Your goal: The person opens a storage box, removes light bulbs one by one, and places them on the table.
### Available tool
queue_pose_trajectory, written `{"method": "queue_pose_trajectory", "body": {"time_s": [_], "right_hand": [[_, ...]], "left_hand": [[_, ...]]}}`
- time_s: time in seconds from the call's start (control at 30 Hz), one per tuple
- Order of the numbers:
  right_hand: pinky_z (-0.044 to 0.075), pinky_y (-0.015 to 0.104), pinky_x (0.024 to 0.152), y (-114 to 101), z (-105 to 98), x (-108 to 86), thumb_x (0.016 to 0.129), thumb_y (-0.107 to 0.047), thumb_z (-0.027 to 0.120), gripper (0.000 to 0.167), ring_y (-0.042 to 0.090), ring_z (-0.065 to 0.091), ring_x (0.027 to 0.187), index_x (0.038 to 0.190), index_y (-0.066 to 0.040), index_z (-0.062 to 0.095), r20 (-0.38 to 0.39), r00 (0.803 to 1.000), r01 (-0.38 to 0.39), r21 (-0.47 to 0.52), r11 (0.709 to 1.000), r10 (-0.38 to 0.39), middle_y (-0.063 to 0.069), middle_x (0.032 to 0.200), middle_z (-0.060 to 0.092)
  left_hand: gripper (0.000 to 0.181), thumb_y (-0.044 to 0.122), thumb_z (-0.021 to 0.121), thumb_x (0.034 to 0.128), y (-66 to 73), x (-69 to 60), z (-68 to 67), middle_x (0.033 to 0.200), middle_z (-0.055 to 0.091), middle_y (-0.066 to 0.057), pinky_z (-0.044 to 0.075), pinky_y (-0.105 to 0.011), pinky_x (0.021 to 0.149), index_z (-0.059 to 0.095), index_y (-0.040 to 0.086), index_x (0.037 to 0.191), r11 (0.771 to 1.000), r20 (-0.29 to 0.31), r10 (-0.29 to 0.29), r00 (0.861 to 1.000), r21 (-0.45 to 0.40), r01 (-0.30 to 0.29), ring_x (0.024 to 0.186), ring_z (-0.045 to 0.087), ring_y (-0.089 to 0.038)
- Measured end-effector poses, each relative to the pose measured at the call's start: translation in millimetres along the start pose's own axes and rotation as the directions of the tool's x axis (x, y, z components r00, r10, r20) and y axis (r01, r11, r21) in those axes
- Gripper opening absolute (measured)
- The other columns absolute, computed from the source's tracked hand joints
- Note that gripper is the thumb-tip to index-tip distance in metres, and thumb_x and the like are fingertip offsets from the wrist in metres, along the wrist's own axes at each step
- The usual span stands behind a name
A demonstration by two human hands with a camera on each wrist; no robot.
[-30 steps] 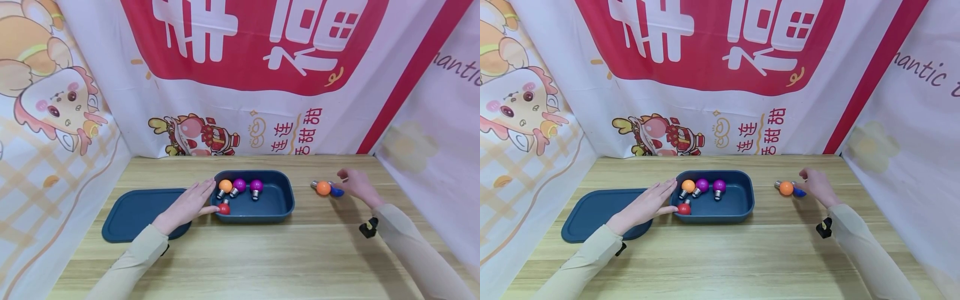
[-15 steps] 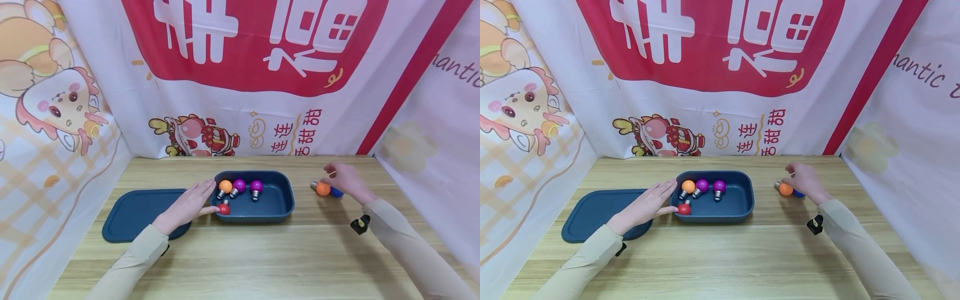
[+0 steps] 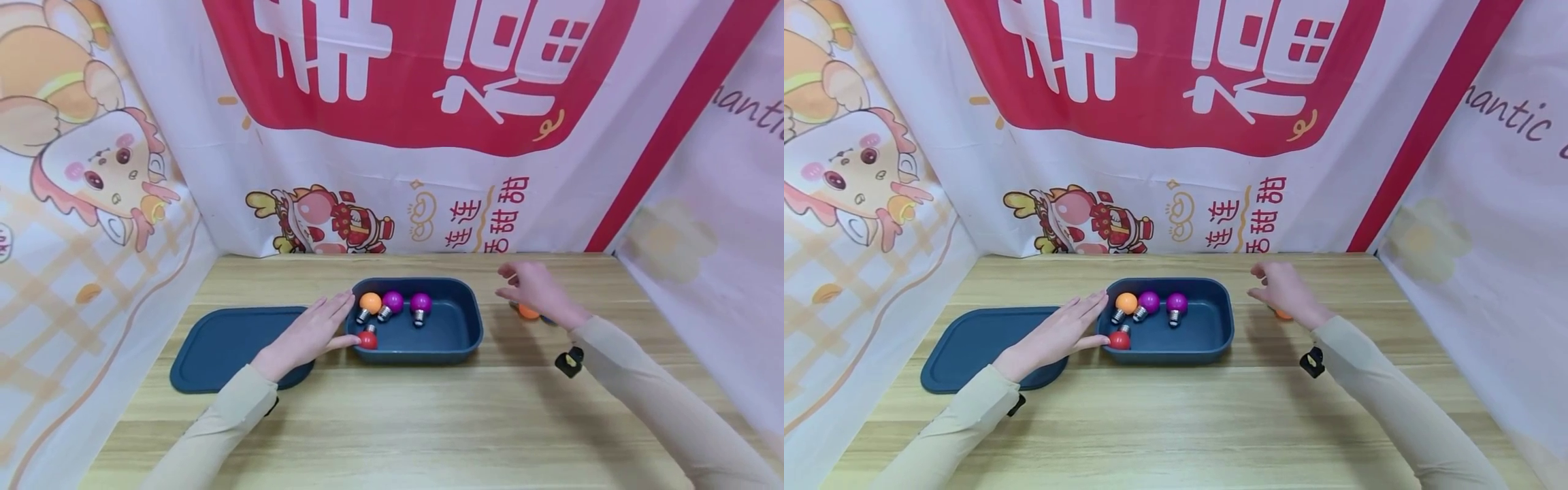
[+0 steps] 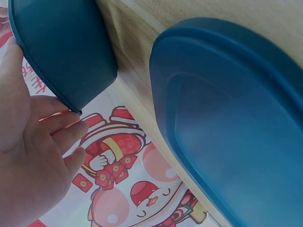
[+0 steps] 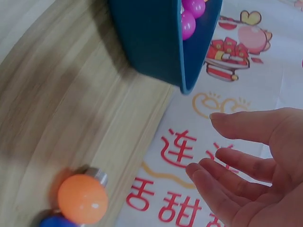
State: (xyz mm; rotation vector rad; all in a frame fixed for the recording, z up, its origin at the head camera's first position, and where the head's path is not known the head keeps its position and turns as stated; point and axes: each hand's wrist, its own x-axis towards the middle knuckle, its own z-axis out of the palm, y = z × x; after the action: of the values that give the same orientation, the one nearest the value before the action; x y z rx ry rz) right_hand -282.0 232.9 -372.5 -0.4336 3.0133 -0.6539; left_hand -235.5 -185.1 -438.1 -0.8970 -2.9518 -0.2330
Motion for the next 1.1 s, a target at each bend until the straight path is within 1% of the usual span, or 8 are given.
{"method": "queue_pose_trajectory", "body": {"time_s": [0.17,0.27,0.4,0.6,0.67,0.77,0.9,1.1], "right_hand": [[0.06,0.049,0.086,-12.7,5.8,6.5,0.088,-0.013,0.074,0.036,0.036,0.07,0.097,0.117,0.005,0.065,-0.035,0.996,0.084,-0.022,0.996,-0.085,0.026,0.115,0.069],[0.06,0.048,0.086,-20.8,9.2,10.2,0.087,-0.01,0.074,0.035,0.037,0.07,0.097,0.116,0.006,0.065,-0.037,0.992,0.12,-0.028,0.992,-0.121,0.026,0.114,0.069],[0.06,0.046,0.086,-30.5,15.9,15.7,0.086,-0.008,0.075,0.034,0.036,0.07,0.098,0.115,0.005,0.065,-0.015,0.989,0.144,-0.025,0.989,-0.144,0.025,0.115,0.07],[0.061,0.044,0.084,-44.8,24.6,21.2,0.084,-0.008,0.077,0.035,0.037,0.07,0.098,0.113,0.007,0.065,0.021,0.976,0.216,-0.029,0.976,-0.216,0.025,0.111,0.07],[0.061,0.043,0.083,-49.7,26.7,22.7,0.084,-0.008,0.077,0.035,0.037,0.07,0.099,0.113,0.006,0.065,0.034,0.973,0.23,-0.035,0.973,-0.229,0.024,0.111,0.071],[0.061,0.042,0.084,-55.1,31.0,25.9,0.083,-0.008,0.078,0.035,0.036,0.071,0.099,0.113,0.005,0.065,0.059,0.961,0.272,-0.049,0.961,-0.269,0.024,0.112,0.07],[0.061,0.041,0.086,-59.7,37.9,30.6,0.082,-0.008,0.08,0.039,0.035,0.071,0.099,0.115,0.006,0.065,0.091,0.942,0.329,-0.045,0.943,-0.324,0.024,0.115,0.07],[0.06,0.039,0.087,-65.8,46.2,38.2,0.082,-0.009,0.08,0.04,0.034,0.07,0.1,0.116,0.006,0.064,0.141,0.918,0.376,-0.022,0.926,-0.369,0.023,0.116,0.07]], "left_hand": [[0.086,0.058,0.056,0.0935,0.4,0.7,0.0,0.161,0.032,-0.017,0.024,-0.052,0.125,0.034,0.001,0.153,1.0,0.009,-0.005,1.0,-0.002,0.005,0.15,0.033,-0.03],[0.086,0.058,0.057,0.0935,0.4,0.6,-0.6,0.161,0.032,-0.016,0.023,-0.051,0.125,0.034,0.001,0.153,1.0,0.013,-0.008,1.0,-0.003,0.008,0.15,0.033,-0.03],[0.086,0.059,0.055,0.0938,-0.4,0.3,-0.1,0.161,0.032,-0.016,0.024,-0.052,0.125,0.033,0.001,0.153,1.0,0.013,-0.008,1.0,0.002,0.008,0.15,0.033,-0.031],[0.086,0.061,0.053,0.0939,-1.0,0.3,1.4,0.162,0.031,-0.015,0.023,-0.052,0.125,0.033,0.002,0.153,1.0,0.012,-0.01,1.0,0.0,0.01,0.15,0.033,-0.031],[0.086,0.061,0.054,0.0937,-0.4,0.3,1.0,0.162,0.031,-0.015,0.023,-0.051,0.125,0.033,0.002,0.154,1.0,0.012,-0.012,1.0,-0.005,0.012,0.15,0.032,-0.031],[0.087,0.06,0.055,0.0935,0.0,0.2,0.8,0.162,0.031,-0.015,0.024,-0.052,0.124,0.033,0.002,0.153,1.0,0.01,-0.011,1.0,-0.003,0.011,0.15,0.033,-0.031],[0.086,0.059,0.056,0.0934,0.2,0.4,0.4,0.161,0.032,-0.016,0.025,-0.052,0.124,0.034,0.001,0.153,1.0,-0.002,-0.001,1.0,0.0,0.001,0.15,0.033,-0.031],[0.085,0.058,0.056,0.0935,0.2,-0.2,-0.1,0.161,0.033,-0.017,0.025,-0.052,0.124,0.035,0.0,0.152,1.0,-0.005,0.008,1.0,0.003,-0.008,0.149,0.034,-0.032]]}}
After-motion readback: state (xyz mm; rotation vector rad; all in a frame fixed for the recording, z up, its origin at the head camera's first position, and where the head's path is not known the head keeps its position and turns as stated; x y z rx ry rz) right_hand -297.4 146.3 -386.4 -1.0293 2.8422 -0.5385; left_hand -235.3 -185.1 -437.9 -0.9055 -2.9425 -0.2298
